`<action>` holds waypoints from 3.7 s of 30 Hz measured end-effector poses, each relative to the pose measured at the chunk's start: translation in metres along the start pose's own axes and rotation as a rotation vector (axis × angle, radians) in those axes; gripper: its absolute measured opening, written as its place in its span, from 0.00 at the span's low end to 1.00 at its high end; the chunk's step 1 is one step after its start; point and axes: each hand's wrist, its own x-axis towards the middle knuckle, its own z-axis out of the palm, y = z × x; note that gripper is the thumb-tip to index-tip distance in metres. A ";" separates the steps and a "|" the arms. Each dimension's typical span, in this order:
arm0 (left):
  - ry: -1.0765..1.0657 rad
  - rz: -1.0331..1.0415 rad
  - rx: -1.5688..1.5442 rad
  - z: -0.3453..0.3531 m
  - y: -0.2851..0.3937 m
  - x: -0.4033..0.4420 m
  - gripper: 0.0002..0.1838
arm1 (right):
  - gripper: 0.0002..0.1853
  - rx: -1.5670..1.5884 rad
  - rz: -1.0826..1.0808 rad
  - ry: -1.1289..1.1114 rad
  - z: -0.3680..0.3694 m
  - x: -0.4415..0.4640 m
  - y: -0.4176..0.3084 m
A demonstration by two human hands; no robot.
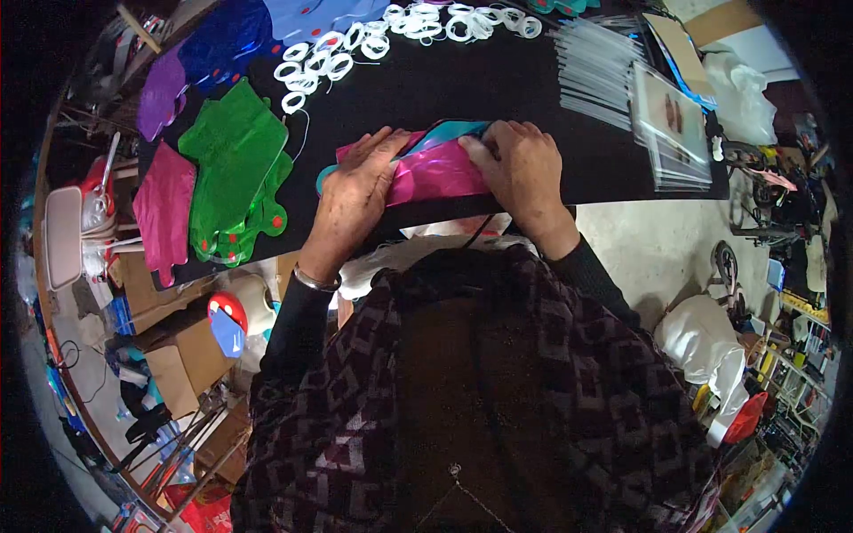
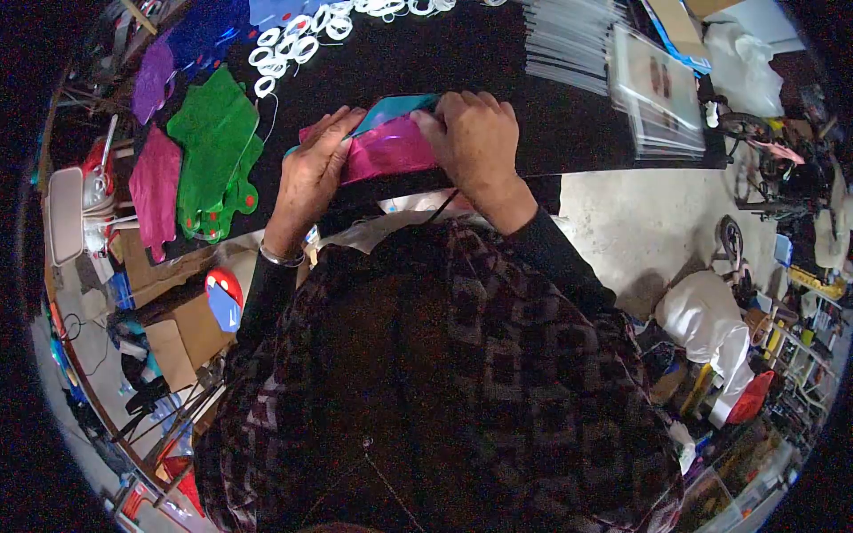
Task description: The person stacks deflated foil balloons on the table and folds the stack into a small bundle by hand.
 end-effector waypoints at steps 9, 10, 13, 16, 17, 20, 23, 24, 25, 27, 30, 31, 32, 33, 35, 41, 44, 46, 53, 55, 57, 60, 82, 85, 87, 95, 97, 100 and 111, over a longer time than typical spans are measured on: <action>-0.019 -0.054 -0.083 -0.001 0.000 -0.001 0.21 | 0.14 -0.003 -0.050 0.104 0.010 -0.004 0.001; -0.020 -0.055 -0.081 0.000 0.000 -0.001 0.21 | 0.14 -0.001 -0.049 0.104 0.011 -0.005 0.001; 0.014 0.032 0.005 0.005 -0.002 -0.002 0.21 | 0.12 -0.029 -0.040 0.098 0.013 -0.005 0.001; 0.018 0.077 0.074 0.007 -0.002 -0.003 0.22 | 0.11 -0.036 -0.045 0.105 0.014 -0.005 0.001; 0.012 0.094 0.113 0.007 -0.002 -0.003 0.22 | 0.11 -0.036 -0.052 0.113 0.014 -0.005 0.001; 0.000 0.121 0.189 0.008 0.000 -0.005 0.23 | 0.10 -0.034 -0.069 0.124 0.015 -0.006 0.002; -0.008 0.150 0.189 0.007 0.001 -0.006 0.25 | 0.09 -0.052 -0.090 0.138 0.016 -0.007 0.002; -0.011 0.162 0.189 0.007 0.001 -0.006 0.25 | 0.09 -0.058 -0.096 0.144 0.016 -0.007 0.002; -0.013 0.161 0.190 0.006 0.002 -0.007 0.25 | 0.09 -0.057 -0.095 0.143 0.016 -0.008 0.002; -0.025 0.172 0.227 0.005 0.004 -0.007 0.25 | 0.09 -0.049 -0.093 0.128 0.016 -0.008 0.002; -0.031 0.185 0.264 0.005 0.006 -0.006 0.26 | 0.09 -0.044 -0.095 0.115 0.012 -0.007 0.002; -0.020 0.194 0.274 0.006 0.006 -0.006 0.25 | 0.09 -0.065 -0.085 0.125 0.010 -0.007 0.003; -0.010 0.203 0.284 0.007 0.005 -0.006 0.25 | 0.09 -0.086 -0.074 0.134 0.007 -0.008 0.003; 0.000 0.212 0.293 0.008 0.005 -0.006 0.25 | 0.10 -0.108 -0.062 0.142 0.005 -0.008 0.004; 0.009 0.217 0.299 0.009 0.005 -0.008 0.25 | 0.11 -0.131 -0.053 0.146 0.000 -0.008 0.003; 0.000 0.177 0.245 0.008 0.009 -0.007 0.25 | 0.19 -0.109 -0.345 0.236 -0.009 -0.008 0.006; 0.002 0.173 0.259 0.007 0.008 -0.007 0.24 | 0.22 -0.063 -0.566 0.120 -0.011 -0.006 0.018; 0.022 0.158 0.264 0.008 0.006 -0.009 0.24 | 0.22 -0.039 -0.599 0.103 -0.012 -0.005 0.016; 0.058 0.166 0.208 0.015 -0.001 -0.010 0.25 | 0.19 0.013 -0.736 -0.106 -0.013 0.001 0.019; 0.061 0.167 0.194 0.015 -0.001 -0.010 0.26 | 0.19 0.015 -0.767 -0.160 -0.014 0.001 0.021; 0.048 0.164 0.200 0.013 0.000 -0.009 0.26 | 0.19 0.022 -0.754 -0.150 -0.015 0.001 0.020; 0.029 0.163 0.204 0.012 0.001 -0.009 0.27 | 0.19 0.029 -0.734 -0.139 -0.016 -0.002 0.020; 0.194 -0.164 0.119 -0.055 -0.015 -0.045 0.35 | 0.19 0.089 -0.602 -0.143 -0.006 -0.014 0.021; 0.178 -0.176 0.135 -0.059 -0.017 -0.049 0.34 | 0.19 0.087 -0.594 -0.133 -0.006 -0.014 0.020; 0.184 -0.141 0.134 -0.047 -0.009 -0.043 0.32 | 0.19 0.092 -0.600 -0.135 -0.004 -0.014 0.021; 0.177 -0.094 0.219 -0.015 -0.007 -0.028 0.31 | 0.19 0.078 -0.624 -0.132 -0.003 -0.013 0.022; 0.163 -0.087 0.293 -0.012 -0.011 -0.028 0.31 | 0.19 0.086 -0.622 -0.130 -0.001 -0.014 0.024; 0.145 -0.074 0.362 -0.009 -0.014 -0.029 0.31 | 0.19 0.091 -0.613 -0.127 0.000 -0.014 0.026; 0.171 0.138 0.287 0.015 0.028 -0.007 0.31 | 0.19 0.100 -0.617 -0.121 -0.005 -0.015 0.021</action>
